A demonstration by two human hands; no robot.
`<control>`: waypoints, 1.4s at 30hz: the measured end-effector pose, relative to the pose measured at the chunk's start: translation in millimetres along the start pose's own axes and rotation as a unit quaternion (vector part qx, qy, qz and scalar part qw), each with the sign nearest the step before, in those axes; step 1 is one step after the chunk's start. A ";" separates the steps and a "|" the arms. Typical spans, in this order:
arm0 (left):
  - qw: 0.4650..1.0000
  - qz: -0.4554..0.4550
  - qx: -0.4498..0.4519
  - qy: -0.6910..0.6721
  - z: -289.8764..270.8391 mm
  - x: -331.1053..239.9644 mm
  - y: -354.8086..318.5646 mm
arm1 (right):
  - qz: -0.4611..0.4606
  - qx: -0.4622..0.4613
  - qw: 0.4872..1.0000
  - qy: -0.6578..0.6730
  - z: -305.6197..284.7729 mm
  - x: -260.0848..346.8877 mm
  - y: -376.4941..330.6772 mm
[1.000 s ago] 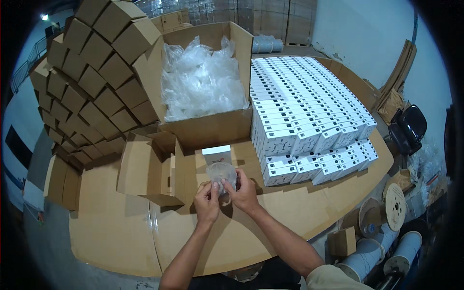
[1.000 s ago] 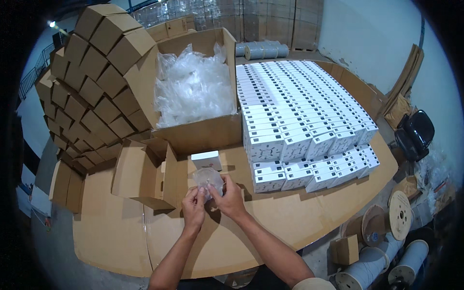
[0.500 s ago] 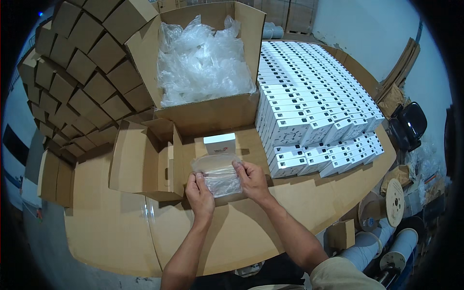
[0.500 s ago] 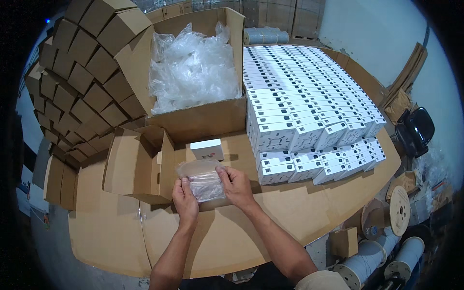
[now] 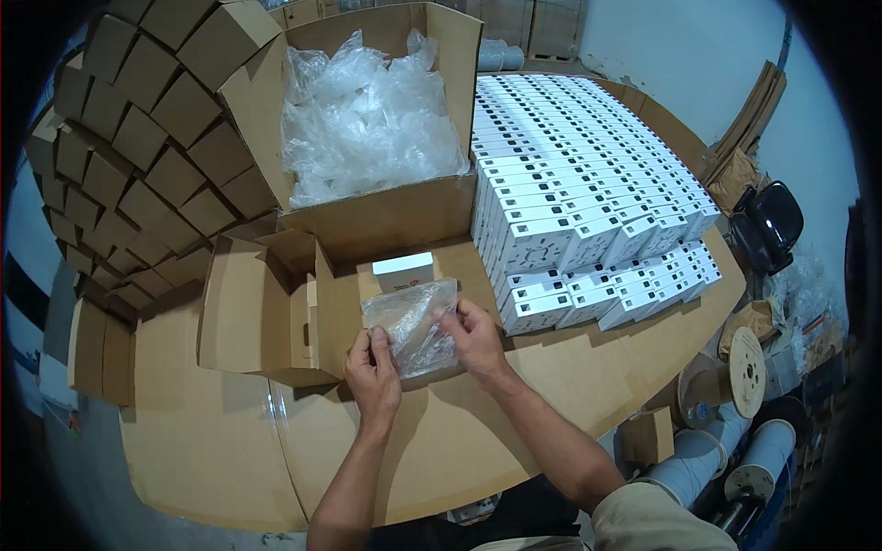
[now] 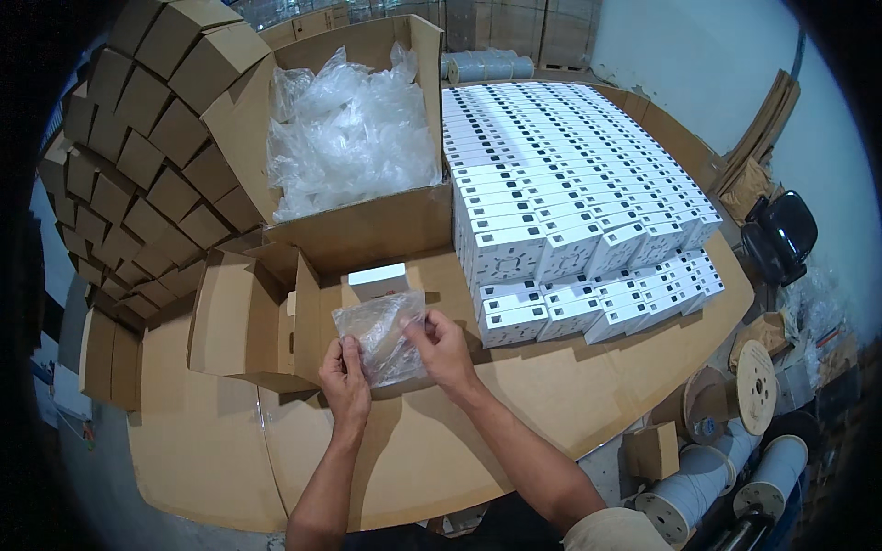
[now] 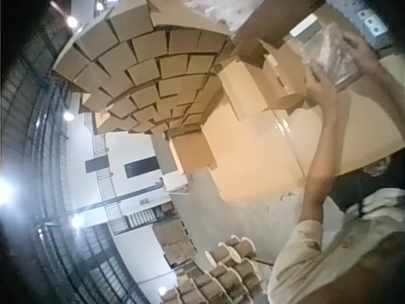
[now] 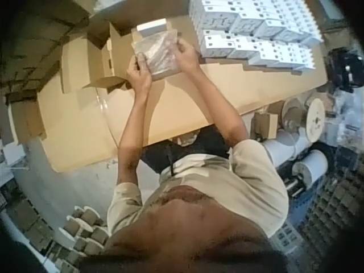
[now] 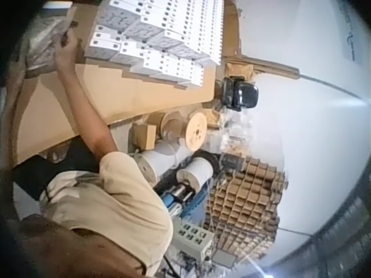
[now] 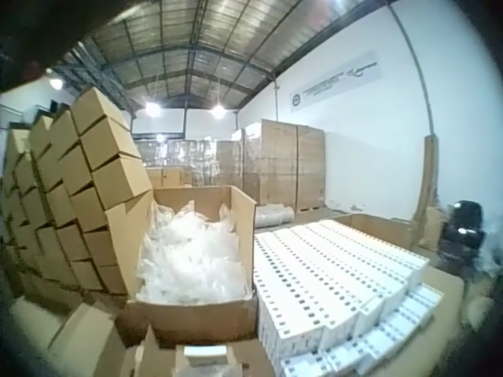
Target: Insert smaller retail boxes into bubble-wrap sleeves and place them into larger shipping cartons.
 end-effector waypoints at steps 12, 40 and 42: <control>0.996 0.052 -0.038 -0.066 -9.6 4.7 9.5 | 0.047 0.124 0.978 -0.160 3.5 16.4 -2.9; 0.997 0.040 -0.038 -0.052 -0.2 -9.7 6.0 | -0.192 0.011 0.930 -0.312 6.6 20.7 -3.5; 0.995 0.065 -0.065 -0.041 -1.7 -15.1 3.0 | -0.183 -0.002 0.935 -0.303 0.6 12.3 -1.0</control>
Point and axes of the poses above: each hand's wrist, its own y-axis towards the middle knuckle, its own z-axis out of the palm, x = y × z, the point moved 5 cm from there along y, towards the middle knuckle, and after that the axes turned 10 degrees about -z, right-handed, at the moved point
